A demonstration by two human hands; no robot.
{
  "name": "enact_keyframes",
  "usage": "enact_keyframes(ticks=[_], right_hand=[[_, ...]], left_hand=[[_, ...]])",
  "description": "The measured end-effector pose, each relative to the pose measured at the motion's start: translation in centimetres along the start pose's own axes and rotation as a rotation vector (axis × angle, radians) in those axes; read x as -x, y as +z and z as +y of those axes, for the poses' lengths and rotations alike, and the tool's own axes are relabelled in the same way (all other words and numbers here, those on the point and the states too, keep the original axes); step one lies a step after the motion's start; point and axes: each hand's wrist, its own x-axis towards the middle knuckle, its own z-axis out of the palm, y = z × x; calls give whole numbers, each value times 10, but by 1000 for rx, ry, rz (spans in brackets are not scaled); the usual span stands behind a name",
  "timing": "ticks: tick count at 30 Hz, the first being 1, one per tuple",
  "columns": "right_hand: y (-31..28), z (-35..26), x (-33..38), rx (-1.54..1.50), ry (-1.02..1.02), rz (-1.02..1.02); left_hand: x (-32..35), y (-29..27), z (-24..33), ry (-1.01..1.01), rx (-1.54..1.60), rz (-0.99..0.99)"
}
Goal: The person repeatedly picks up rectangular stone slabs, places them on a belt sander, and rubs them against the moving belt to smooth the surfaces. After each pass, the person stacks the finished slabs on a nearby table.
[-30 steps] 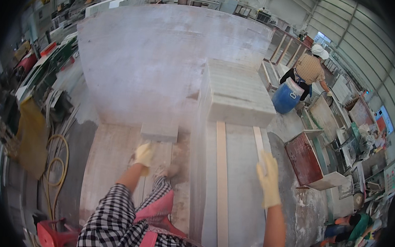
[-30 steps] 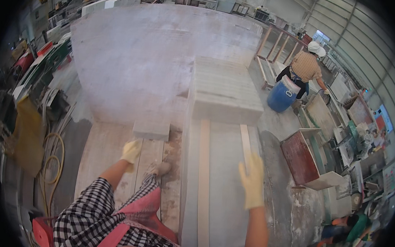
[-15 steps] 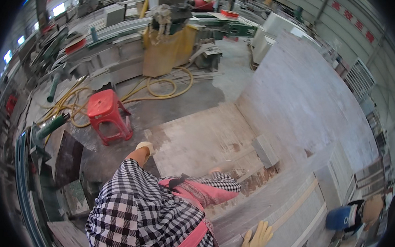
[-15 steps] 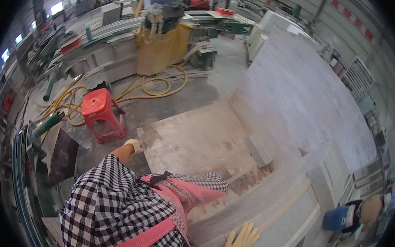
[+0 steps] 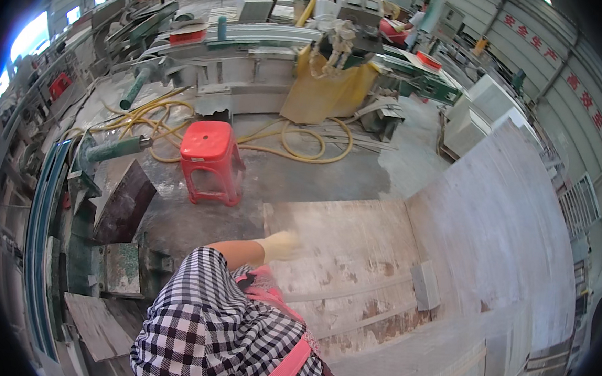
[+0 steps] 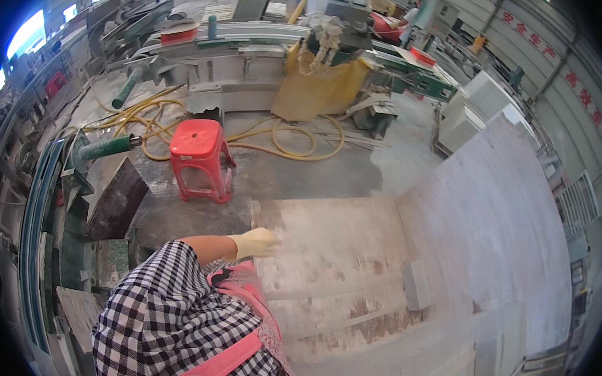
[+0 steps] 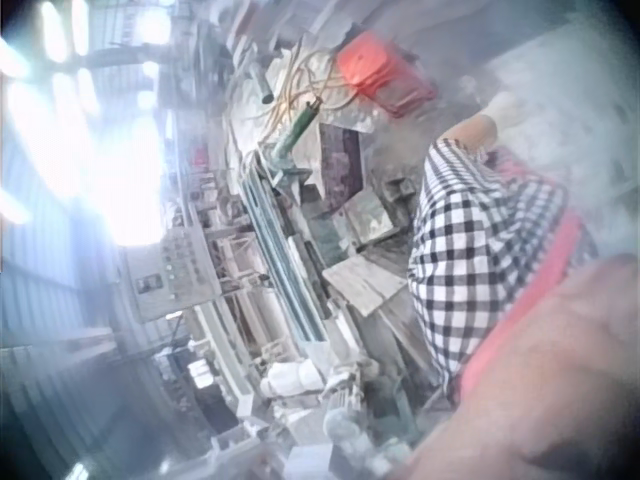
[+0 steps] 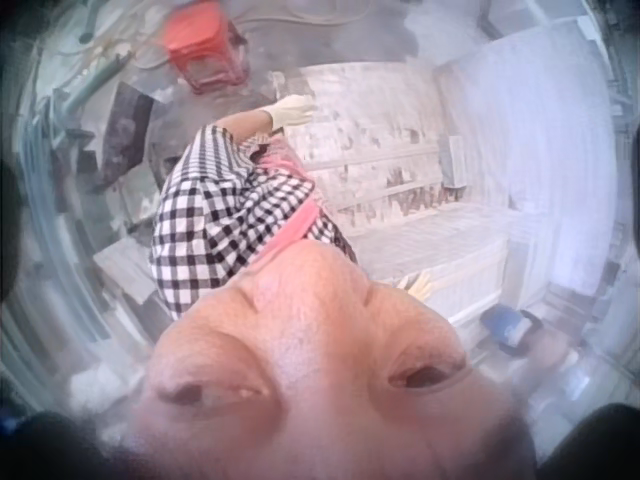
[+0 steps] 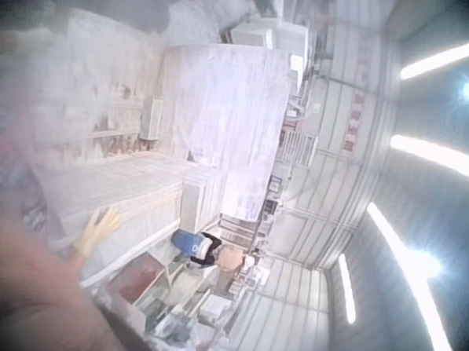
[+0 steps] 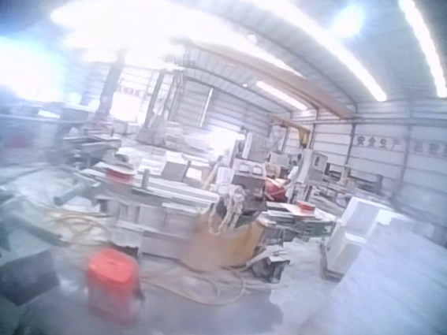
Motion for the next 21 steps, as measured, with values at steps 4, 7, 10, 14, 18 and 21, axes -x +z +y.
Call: enact_keyframes(ticks=[4,7,10,14,18,21], right_hand=[[-24,-68,-10,210,83,-39],[-24,-145,-28,131,131,-15],[23,-241,-27,-155,165,-59],[152,-350,-52,-385,116,-380],[242,-407,-72,-532,118,-734],[283,-435,-84,-591,139,-913]], left_hand=[[41,-39,-59,-88,8,-102],[77,-63,-134,-248,79,-112],[112,-77,-218,-347,84,-115],[124,-111,-318,-479,92,-221],[154,-169,-372,-621,249,-135],[190,-202,-401,-753,302,-18]])
